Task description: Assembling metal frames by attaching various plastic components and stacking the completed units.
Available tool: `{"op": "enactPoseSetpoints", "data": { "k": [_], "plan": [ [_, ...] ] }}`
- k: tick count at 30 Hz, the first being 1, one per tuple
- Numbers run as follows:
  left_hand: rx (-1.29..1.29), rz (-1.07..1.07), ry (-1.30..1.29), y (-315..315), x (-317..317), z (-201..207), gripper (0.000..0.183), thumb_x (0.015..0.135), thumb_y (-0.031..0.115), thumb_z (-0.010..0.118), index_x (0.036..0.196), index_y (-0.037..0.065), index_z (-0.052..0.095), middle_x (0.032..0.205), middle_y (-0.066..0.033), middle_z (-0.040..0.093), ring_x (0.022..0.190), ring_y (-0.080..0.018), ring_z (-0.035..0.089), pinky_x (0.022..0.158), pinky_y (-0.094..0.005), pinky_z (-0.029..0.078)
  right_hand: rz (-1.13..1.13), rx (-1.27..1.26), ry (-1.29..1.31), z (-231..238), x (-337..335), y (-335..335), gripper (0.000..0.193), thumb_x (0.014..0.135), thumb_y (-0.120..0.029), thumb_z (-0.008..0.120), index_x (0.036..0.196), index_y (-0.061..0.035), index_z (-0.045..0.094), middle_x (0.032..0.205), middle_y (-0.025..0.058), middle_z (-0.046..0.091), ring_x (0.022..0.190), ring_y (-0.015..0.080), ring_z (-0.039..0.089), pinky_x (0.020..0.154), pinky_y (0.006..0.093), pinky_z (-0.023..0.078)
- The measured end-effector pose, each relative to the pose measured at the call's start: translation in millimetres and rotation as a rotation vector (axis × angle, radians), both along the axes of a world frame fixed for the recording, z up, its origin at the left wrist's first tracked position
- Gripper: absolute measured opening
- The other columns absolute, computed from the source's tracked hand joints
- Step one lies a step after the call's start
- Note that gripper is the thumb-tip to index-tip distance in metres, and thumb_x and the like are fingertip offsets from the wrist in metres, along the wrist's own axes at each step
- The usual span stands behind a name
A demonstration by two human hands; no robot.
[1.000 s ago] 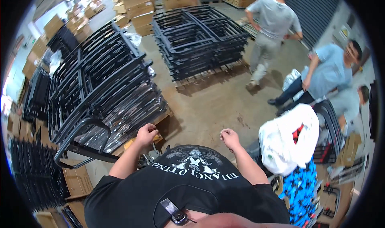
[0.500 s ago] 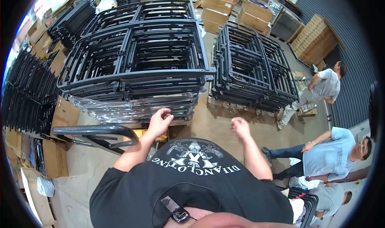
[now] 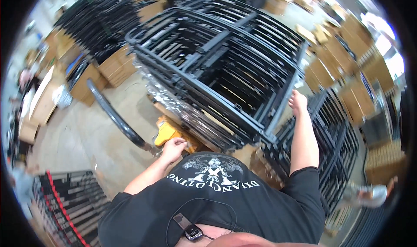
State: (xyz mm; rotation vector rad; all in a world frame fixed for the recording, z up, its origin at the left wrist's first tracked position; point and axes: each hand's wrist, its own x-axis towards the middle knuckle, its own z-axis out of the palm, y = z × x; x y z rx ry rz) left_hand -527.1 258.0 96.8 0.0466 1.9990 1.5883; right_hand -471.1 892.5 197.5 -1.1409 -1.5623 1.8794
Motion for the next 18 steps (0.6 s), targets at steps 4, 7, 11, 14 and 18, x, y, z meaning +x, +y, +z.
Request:
{"op": "enactPoseSetpoints", "data": {
  "k": [4,7,11,14,18],
  "plan": [
    [0.014,0.017,0.0,55.3,4.5,26.8,0.027,0.092,0.015,0.071,0.113,-0.001,0.067,0.098,-0.0073,0.072,0.087,-0.0147,0.068,0.076,-0.03,0.057,-0.14,0.266,-0.218,-11.3,-87.7,33.1,0.022,0.087,-0.021,0.07,0.096,-0.0018,0.064,0.076,0.0063,0.058,0.066,0.0187,0.055,0.055,0.0384,0.045],
    [0.054,-0.007,-0.029,98.2,-2.9,63.8,0.027,0.093,0.018,0.072,0.113,0.0,0.068,0.099,-0.0072,0.072,0.088,-0.0135,0.067,0.078,-0.029,0.056,-0.075,0.022,-0.058,-17.8,-107.1,69.1,0.01,0.09,-0.013,0.067,0.085,-0.0074,0.06,0.07,0.0017,0.052,0.062,0.015,0.05,0.057,0.0325,0.044],
    [0.245,-0.008,-0.077,143.8,-38.4,79.9,0.026,0.097,0.025,0.069,0.111,0.003,0.069,0.092,-0.0029,0.068,0.079,-0.0118,0.062,0.071,-0.0272,0.054,0.025,-0.185,0.044,5.8,-100.7,84.2,0.015,0.093,-0.018,0.066,0.093,-0.0076,0.055,0.068,0.0036,0.052,0.059,0.0171,0.054,0.052,0.0306,0.046],
    [0.324,0.217,-0.208,170.4,-65.6,102.5,0.041,0.097,0.043,0.066,0.109,0.005,0.061,0.1,-0.0093,0.063,0.075,-0.0156,0.061,0.071,-0.0303,0.054,0.126,-0.402,0.183,53.5,-96.7,45.0,0.037,0.094,-0.039,0.064,0.099,-0.0054,0.05,0.074,0.0085,0.056,0.063,0.0225,0.057,0.054,0.0349,0.045],
    [0.694,0.468,-0.253,191.4,-81.8,159.8,0.053,0.091,0.04,0.074,0.124,0.005,0.053,0.105,-0.0164,0.061,0.09,-0.0258,0.067,0.08,-0.043,0.06,0.302,-0.775,0.53,124.5,-79.3,15.1,0.043,0.096,-0.043,0.065,0.083,-0.0114,0.04,0.067,0.0003,0.032,0.05,0.012,0.03,0.045,0.0252,0.027]
  ]
}}
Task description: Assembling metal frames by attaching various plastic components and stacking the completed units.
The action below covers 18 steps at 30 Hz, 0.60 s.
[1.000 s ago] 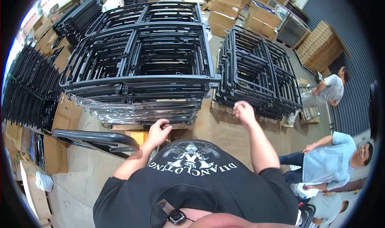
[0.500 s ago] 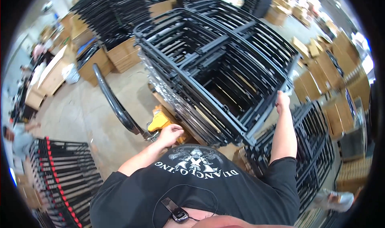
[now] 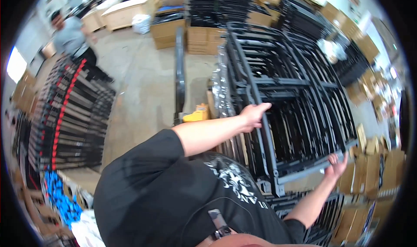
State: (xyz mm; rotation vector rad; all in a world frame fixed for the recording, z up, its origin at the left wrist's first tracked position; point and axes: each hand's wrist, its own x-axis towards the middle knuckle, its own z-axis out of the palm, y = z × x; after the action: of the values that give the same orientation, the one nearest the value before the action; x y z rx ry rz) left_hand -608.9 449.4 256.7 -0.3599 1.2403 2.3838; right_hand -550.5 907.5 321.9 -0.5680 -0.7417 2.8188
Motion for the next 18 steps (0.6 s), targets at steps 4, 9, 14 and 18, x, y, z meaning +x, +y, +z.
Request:
{"op": "enactPoseSetpoints", "data": {
  "k": [4,9,14,18],
  "plan": [
    [0.205,0.244,-0.096,11.6,-23.9,36.3,0.024,0.092,0.019,0.066,0.097,-0.001,0.055,0.083,-0.0107,0.056,0.067,-0.0236,0.059,0.063,-0.0437,0.06,-0.142,0.357,0.118,15.8,10.3,13.0,0.021,0.1,-0.022,0.066,0.092,-0.0096,0.051,0.061,-0.0073,0.03,0.048,0.0032,0.028,0.038,0.0189,0.025],
    [-0.027,0.288,-0.184,4.4,-20.1,10.2,0.02,0.09,0.02,0.067,0.079,0.01,0.053,0.06,-0.0007,0.042,0.047,-0.016,0.039,0.045,-0.0322,0.034,-0.049,0.664,0.27,52.0,10.8,-23.9,0.015,0.101,-0.014,0.063,0.094,-0.0104,0.051,0.061,-0.0079,0.029,0.05,0.0024,0.024,0.044,0.0215,0.02],
    [0.267,0.276,-0.044,-0.5,-9.2,1.0,0.03,0.092,0.019,0.068,0.073,0.015,0.046,0.055,0.0082,0.034,0.045,-0.0059,0.032,0.042,-0.0241,0.027,-0.144,0.98,0.579,150.4,54.3,-107.4,0.009,0.102,-0.003,0.055,0.11,-0.0038,0.05,0.069,-0.0036,0.038,0.051,0.0019,0.029,0.044,0.018,0.025],
    [0.437,0.25,0.084,-15.6,9.6,29.1,0.031,0.093,0.018,0.067,0.071,0.017,0.045,0.057,0.0086,0.037,0.045,-0.0048,0.034,0.041,-0.0236,0.026,-0.242,1.161,0.624,190.1,117.0,-153.0,0.014,0.101,-0.008,0.057,0.111,-0.0018,0.049,0.087,0.003,0.044,0.058,0.0063,0.036,0.051,0.0205,0.031]
  ]
}}
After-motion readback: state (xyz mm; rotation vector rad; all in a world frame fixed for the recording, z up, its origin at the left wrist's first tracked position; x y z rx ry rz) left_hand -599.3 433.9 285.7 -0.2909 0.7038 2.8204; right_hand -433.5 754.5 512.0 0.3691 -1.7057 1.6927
